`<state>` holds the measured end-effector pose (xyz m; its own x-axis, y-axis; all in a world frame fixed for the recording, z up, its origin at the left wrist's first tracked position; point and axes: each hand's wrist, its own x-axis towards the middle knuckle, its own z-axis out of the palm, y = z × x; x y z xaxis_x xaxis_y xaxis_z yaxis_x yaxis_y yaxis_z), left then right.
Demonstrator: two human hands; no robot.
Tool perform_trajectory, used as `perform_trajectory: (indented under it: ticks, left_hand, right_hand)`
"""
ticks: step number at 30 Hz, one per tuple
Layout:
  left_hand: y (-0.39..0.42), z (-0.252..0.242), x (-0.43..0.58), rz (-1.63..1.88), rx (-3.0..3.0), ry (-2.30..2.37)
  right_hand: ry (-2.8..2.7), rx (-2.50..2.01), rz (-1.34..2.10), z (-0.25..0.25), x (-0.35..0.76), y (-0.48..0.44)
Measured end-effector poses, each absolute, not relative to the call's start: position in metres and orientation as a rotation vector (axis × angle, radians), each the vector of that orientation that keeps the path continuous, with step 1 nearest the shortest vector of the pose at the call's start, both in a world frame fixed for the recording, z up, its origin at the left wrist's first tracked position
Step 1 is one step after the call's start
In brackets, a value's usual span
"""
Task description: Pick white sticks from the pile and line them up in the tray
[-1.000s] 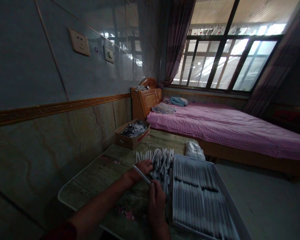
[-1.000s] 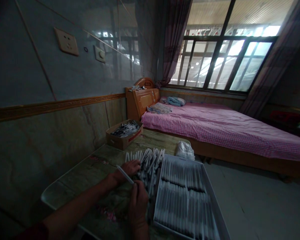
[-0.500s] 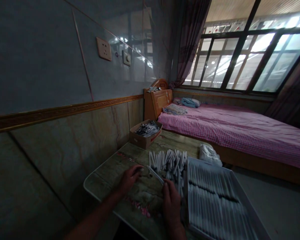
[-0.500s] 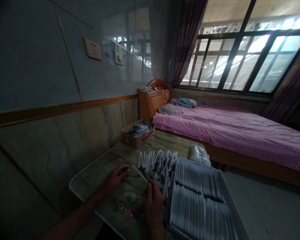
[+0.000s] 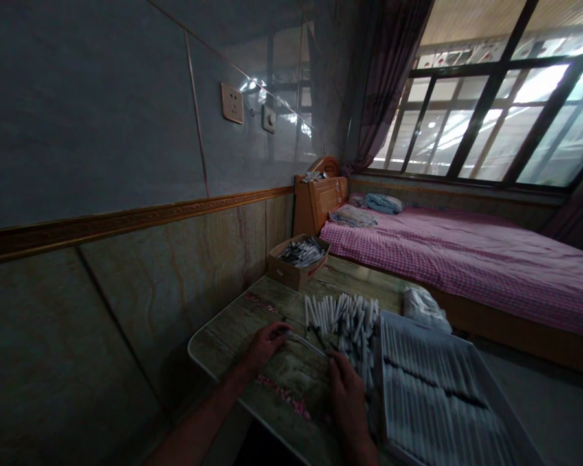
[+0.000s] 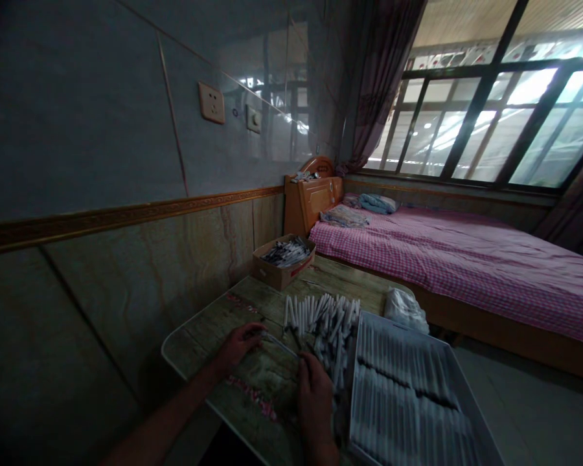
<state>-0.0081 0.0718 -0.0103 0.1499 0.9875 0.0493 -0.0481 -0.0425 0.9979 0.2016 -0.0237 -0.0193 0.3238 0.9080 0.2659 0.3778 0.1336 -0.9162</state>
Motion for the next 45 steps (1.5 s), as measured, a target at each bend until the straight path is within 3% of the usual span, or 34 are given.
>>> perform_trajectory:
  ticks: [45]
  left_hand:
    - [0.058, 0.007, -0.008, 1.120, 1.217, 0.961]
  right_hand:
    - [-1.268, -1.414, 0.546, -0.018, 0.203, -0.021]
